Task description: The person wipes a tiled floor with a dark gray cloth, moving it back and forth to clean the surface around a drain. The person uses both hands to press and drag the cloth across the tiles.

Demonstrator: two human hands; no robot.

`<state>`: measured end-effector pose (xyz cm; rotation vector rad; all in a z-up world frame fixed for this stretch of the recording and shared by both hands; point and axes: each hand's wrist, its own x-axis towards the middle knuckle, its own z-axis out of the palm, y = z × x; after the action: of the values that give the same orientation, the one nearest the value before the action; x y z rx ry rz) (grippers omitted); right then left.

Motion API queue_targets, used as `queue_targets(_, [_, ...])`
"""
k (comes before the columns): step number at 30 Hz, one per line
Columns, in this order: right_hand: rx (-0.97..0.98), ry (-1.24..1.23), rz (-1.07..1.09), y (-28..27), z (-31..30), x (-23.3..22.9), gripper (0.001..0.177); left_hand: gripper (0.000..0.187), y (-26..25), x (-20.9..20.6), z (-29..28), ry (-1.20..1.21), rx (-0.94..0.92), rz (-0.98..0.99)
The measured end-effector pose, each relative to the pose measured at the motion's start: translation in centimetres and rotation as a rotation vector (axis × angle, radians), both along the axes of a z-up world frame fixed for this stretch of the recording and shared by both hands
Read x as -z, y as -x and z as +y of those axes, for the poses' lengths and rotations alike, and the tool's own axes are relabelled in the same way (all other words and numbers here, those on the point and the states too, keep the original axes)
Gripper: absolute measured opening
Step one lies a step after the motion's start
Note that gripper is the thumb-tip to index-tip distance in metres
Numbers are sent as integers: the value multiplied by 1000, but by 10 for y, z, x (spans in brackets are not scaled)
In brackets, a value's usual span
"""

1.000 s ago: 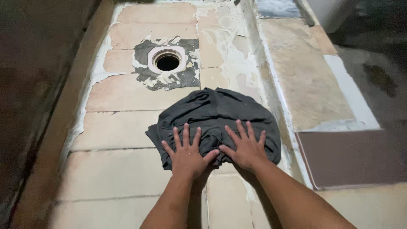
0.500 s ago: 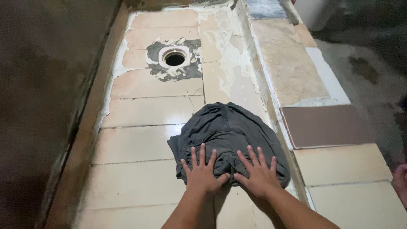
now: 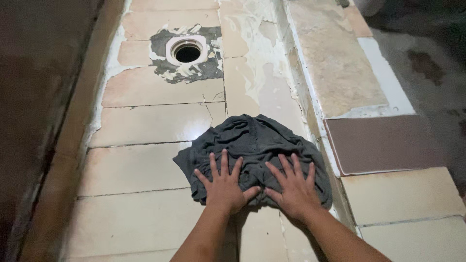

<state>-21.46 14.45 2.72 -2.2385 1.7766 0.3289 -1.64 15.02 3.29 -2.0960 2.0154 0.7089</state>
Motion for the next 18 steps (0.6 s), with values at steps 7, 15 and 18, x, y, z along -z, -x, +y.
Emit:
queue_targets(7, [-35, 262, -114, 2, -44, 28, 76, 111, -8, 5, -67, 9, 50, -31])
queue_targets(15, [-116, 211, -111, 5, -134, 41, 77, 107, -11, 19, -121, 83, -5, -9])
queue_targets(18, [-142, 243, -124, 5, -151, 42, 80, 106, -13, 17, -134, 103, -44, 4])
